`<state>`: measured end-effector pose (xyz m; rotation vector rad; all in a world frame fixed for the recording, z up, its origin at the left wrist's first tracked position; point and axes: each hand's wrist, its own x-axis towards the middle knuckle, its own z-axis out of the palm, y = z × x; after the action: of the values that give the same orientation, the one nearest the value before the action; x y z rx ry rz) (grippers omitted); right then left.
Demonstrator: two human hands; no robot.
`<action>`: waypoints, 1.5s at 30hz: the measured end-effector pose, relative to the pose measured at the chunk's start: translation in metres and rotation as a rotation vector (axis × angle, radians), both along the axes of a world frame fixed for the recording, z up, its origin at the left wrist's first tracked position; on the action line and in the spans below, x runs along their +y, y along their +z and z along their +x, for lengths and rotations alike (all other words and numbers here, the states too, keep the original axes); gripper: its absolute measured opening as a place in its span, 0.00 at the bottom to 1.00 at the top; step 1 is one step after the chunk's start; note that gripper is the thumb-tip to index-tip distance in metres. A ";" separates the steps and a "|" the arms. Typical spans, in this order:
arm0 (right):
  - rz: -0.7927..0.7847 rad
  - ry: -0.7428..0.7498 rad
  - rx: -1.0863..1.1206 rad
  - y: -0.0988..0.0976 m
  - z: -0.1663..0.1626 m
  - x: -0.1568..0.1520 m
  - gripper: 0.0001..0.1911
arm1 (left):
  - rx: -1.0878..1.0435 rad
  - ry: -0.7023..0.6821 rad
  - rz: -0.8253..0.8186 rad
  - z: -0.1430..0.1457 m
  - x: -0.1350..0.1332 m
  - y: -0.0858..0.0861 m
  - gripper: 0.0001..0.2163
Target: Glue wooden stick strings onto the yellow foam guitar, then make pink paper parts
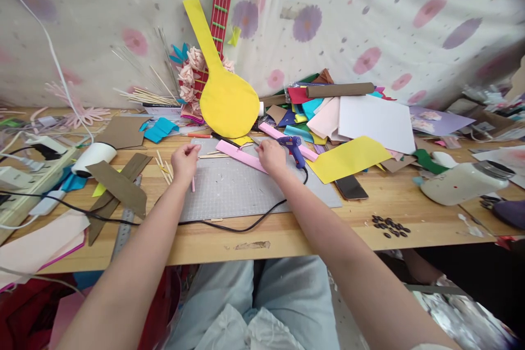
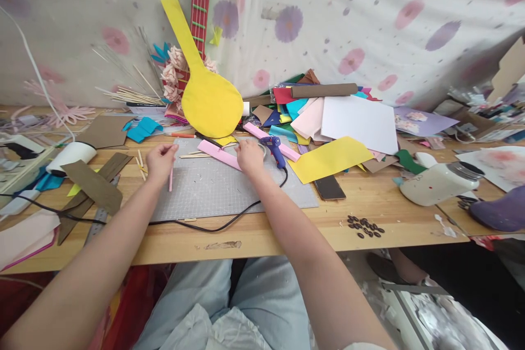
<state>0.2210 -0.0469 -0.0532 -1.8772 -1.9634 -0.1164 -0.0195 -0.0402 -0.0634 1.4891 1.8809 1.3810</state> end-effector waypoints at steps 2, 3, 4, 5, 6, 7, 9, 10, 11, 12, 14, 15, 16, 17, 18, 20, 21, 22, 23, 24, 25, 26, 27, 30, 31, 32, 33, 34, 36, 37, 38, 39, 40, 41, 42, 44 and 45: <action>-0.017 0.044 0.023 -0.007 -0.004 -0.011 0.13 | 0.016 -0.062 -0.019 0.013 -0.012 -0.004 0.14; -0.021 0.061 0.029 -0.011 -0.005 -0.016 0.14 | 0.041 -0.103 -0.035 0.020 -0.019 -0.005 0.15; -0.019 0.077 0.032 -0.015 -0.005 -0.020 0.15 | 0.086 -0.148 -0.048 0.026 -0.025 -0.005 0.16; -0.004 0.097 0.034 -0.018 -0.005 -0.023 0.15 | 0.147 -0.191 -0.057 0.032 -0.030 -0.005 0.17; 0.016 0.121 0.034 -0.021 -0.004 -0.026 0.16 | 0.222 -0.228 -0.062 0.037 -0.036 -0.005 0.18; 0.036 0.147 0.034 -0.023 -0.004 -0.028 0.15 | 0.304 -0.260 -0.076 0.041 -0.040 -0.005 0.18; 0.058 0.190 0.030 -0.026 -0.003 -0.029 0.14 | 0.435 -0.313 -0.121 0.048 -0.048 -0.005 0.19; 0.054 0.196 0.024 -0.027 -0.003 -0.029 0.14 | 0.483 -0.326 -0.141 0.050 -0.051 -0.005 0.20; 0.039 0.191 0.017 -0.027 -0.003 -0.029 0.13 | 0.515 -0.329 -0.162 0.052 -0.053 -0.005 0.21; 0.017 0.179 0.006 -0.028 -0.003 -0.029 0.11 | 0.533 -0.322 -0.186 0.052 -0.054 -0.005 0.22; -0.020 0.157 -0.016 -0.028 -0.004 -0.030 0.08 | 0.534 -0.289 -0.236 0.051 -0.054 -0.005 0.25; -0.028 0.151 -0.023 -0.028 -0.005 -0.030 0.08 | 0.527 -0.267 -0.260 0.049 -0.054 -0.005 0.26; -0.025 0.146 -0.025 -0.027 -0.006 -0.031 0.08 | 0.522 -0.240 -0.283 0.048 -0.053 -0.004 0.28; -0.010 0.141 -0.020 -0.027 -0.006 -0.032 0.08 | 0.524 -0.211 -0.302 0.046 -0.052 -0.004 0.28; 0.017 0.135 -0.010 -0.026 -0.007 -0.034 0.08 | 0.535 -0.178 -0.315 0.044 -0.051 -0.003 0.28; 0.074 0.127 0.016 -0.024 -0.009 -0.037 0.08 | 0.568 -0.112 -0.328 0.038 -0.050 -0.001 0.25; 0.091 0.130 0.023 -0.023 -0.010 -0.038 0.09 | 0.577 -0.081 -0.323 0.035 -0.049 0.000 0.23; 0.097 0.140 0.025 -0.023 -0.012 -0.040 0.09 | 0.575 -0.052 -0.307 0.031 -0.048 0.001 0.21; 0.092 0.156 0.024 -0.022 -0.013 -0.041 0.09 | 0.561 -0.019 -0.283 0.026 -0.047 0.002 0.18; 0.080 0.175 0.019 -0.022 -0.014 -0.042 0.09 | 0.536 0.020 -0.256 0.020 -0.046 0.002 0.15; 0.065 0.194 0.012 -0.022 -0.015 -0.043 0.09 | 0.514 0.065 -0.224 0.014 -0.044 0.002 0.13; 0.053 0.210 0.006 -0.022 -0.015 -0.043 0.09 | 0.495 0.128 -0.198 0.007 -0.043 0.002 0.12; 0.047 0.222 0.003 -0.023 -0.016 -0.044 0.09 | 0.488 0.177 -0.183 0.000 -0.041 0.001 0.12; 0.055 0.230 0.015 -0.025 -0.015 -0.043 0.11 | 0.470 0.213 -0.241 -0.018 -0.035 -0.001 0.15; 0.066 0.229 0.025 -0.026 -0.015 -0.042 0.12 | 0.459 0.216 -0.253 -0.022 -0.034 -0.002 0.15; 0.077 0.228 0.036 -0.026 -0.014 -0.042 0.12 | 0.448 0.221 -0.261 -0.026 -0.033 -0.003 0.15; 0.091 0.227 0.047 -0.027 -0.013 -0.041 0.12 | 0.440 0.224 -0.263 -0.028 -0.032 -0.003 0.16; 0.107 0.225 0.057 -0.027 -0.013 -0.041 0.12 | 0.438 0.221 -0.269 -0.031 -0.032 -0.004 0.16; 0.138 0.218 0.078 -0.028 -0.011 -0.039 0.12 | 0.441 0.198 -0.315 -0.034 -0.032 -0.004 0.15; 0.151 0.214 0.092 -0.028 -0.010 -0.038 0.12 | 0.441 0.187 -0.342 -0.035 -0.032 -0.004 0.13; 0.161 0.211 0.107 -0.028 -0.008 -0.038 0.12 | 0.437 0.182 -0.353 -0.036 -0.031 -0.005 0.11; 0.170 0.210 0.124 -0.027 -0.007 -0.037 0.12 | 0.429 0.184 -0.342 -0.037 -0.031 -0.005 0.10; 0.178 0.209 0.141 -0.026 -0.006 -0.037 0.12 | 0.411 0.196 -0.305 -0.037 -0.030 -0.006 0.10; 0.187 0.209 0.159 -0.026 -0.005 -0.037 0.11 | 0.380 0.205 -0.244 -0.037 -0.029 -0.006 0.09; 0.195 0.212 0.177 -0.025 -0.005 -0.037 0.11 | 0.326 0.204 -0.171 -0.036 -0.028 -0.006 0.10; 0.201 0.223 0.219 -0.023 -0.004 -0.038 0.11 | 0.123 0.147 -0.026 -0.029 -0.026 -0.007 0.10; 0.192 0.229 0.250 -0.022 -0.005 -0.038 0.11 | -0.018 0.079 0.024 -0.024 -0.026 -0.006 0.11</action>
<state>0.2161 -0.0851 -0.0752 -1.4595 -1.9038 -0.0017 -0.0434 -0.0666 -0.0695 1.4226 1.9372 1.4523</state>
